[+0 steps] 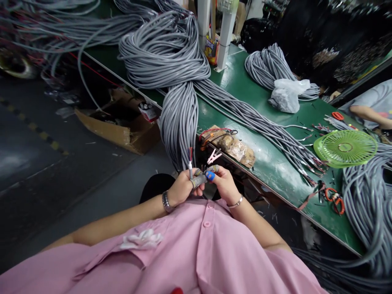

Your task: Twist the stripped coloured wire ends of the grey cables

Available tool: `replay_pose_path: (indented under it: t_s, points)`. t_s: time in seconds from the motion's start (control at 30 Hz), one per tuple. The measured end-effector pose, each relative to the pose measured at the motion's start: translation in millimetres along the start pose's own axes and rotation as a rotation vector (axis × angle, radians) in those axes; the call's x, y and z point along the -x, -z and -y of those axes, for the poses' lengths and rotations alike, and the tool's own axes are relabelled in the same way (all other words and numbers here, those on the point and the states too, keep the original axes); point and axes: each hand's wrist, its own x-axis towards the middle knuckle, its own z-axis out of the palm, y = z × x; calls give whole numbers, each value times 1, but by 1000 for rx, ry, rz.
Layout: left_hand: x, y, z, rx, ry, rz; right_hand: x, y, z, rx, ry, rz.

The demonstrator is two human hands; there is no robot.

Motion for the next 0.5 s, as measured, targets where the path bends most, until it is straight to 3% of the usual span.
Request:
replay_pose_path:
  t_s: [0.17, 0.37, 0.5]
  points:
    - [0, 8, -3, -72, 114, 153, -5, 4, 5, 88, -75, 104]
    - [-2, 4, 3, 42, 47, 1, -7, -3, -1, 69, -41, -28]
    - [-3, 3, 2, 164, 17, -63, -6, 7, -7, -2, -75, 34]
